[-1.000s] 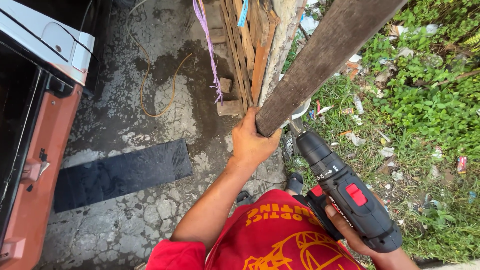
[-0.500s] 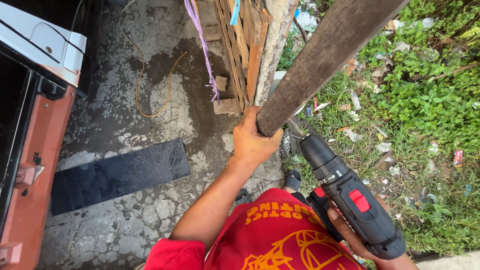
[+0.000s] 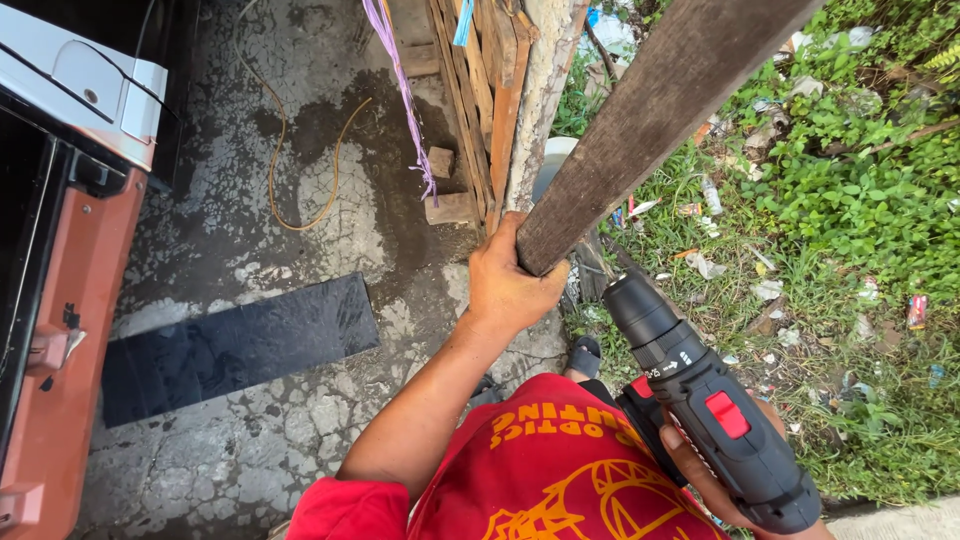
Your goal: Using a power drill to make holes in a wooden post.
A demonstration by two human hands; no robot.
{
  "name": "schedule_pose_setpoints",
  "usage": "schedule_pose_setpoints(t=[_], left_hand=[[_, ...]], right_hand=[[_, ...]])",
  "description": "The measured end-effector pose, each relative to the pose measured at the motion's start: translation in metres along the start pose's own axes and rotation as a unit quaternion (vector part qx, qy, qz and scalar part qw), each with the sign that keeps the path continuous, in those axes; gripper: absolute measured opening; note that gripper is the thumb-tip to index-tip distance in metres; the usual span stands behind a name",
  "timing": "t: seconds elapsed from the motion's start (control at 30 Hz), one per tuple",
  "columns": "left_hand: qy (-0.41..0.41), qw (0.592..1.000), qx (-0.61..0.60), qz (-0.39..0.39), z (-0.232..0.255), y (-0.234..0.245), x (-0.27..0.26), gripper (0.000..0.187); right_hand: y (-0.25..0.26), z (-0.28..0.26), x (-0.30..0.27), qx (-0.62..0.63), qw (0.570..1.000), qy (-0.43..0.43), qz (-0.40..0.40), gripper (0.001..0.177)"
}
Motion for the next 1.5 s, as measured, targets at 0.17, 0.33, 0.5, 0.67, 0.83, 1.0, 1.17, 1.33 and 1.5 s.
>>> schedule_pose_setpoints(t=[0.17, 0.33, 0.5, 0.67, 0.83, 1.0, 1.17, 1.33, 1.5], left_hand=[[0.019, 0.997, -0.047, -0.060, 0.002, 0.000, 0.000, 0.051], [0.008, 0.997, -0.035, -0.061, -0.001, 0.000, -0.003, 0.053], [0.010, 0.997, -0.016, -0.074, -0.002, -0.002, -0.004, 0.048], [0.031, 0.996, 0.005, -0.084, -0.001, -0.004, 0.002, 0.050], [0.020, 0.999, 0.010, -0.037, -0.009, -0.009, 0.001, 0.048], [0.021, 0.999, 0.021, -0.045, -0.009, -0.011, 0.003, 0.046], [-0.007, 0.999, 0.026, -0.037, -0.008, -0.014, 0.005, 0.044], [-0.007, 0.999, 0.015, -0.032, -0.011, -0.017, 0.006, 0.045], [-0.026, 0.999, 0.028, -0.030, -0.010, -0.018, 0.007, 0.045]], right_hand=[[-0.003, 0.008, 0.004, -0.081, 0.992, 0.095, 0.012, 0.019], [-0.009, 0.003, 0.011, -0.135, 0.983, 0.121, 0.023, 0.016], [-0.011, -0.013, 0.025, -0.087, 0.982, 0.165, 0.037, 0.020], [-0.016, -0.025, 0.034, -0.090, 0.966, 0.237, 0.050, 0.026], [-0.014, -0.014, 0.035, -0.068, 0.986, 0.149, 0.029, 0.026], [-0.010, -0.017, 0.029, -0.086, 0.982, 0.164, 0.038, 0.027], [-0.007, -0.011, 0.025, -0.074, 0.990, 0.121, 0.029, 0.025], [-0.005, -0.005, 0.023, -0.054, 0.996, 0.063, 0.017, 0.023], [-0.001, 0.004, 0.016, -0.049, 0.993, 0.100, 0.025, 0.020]])
Point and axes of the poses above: each hand's wrist, its own x-axis towards the middle knuckle, its own y-axis out of the back of the hand, z = x × y, the point moved 5 cm from there along x, towards the middle knuckle, and after that the axes turned 14 degrees about -y, right-handed, at the moved point
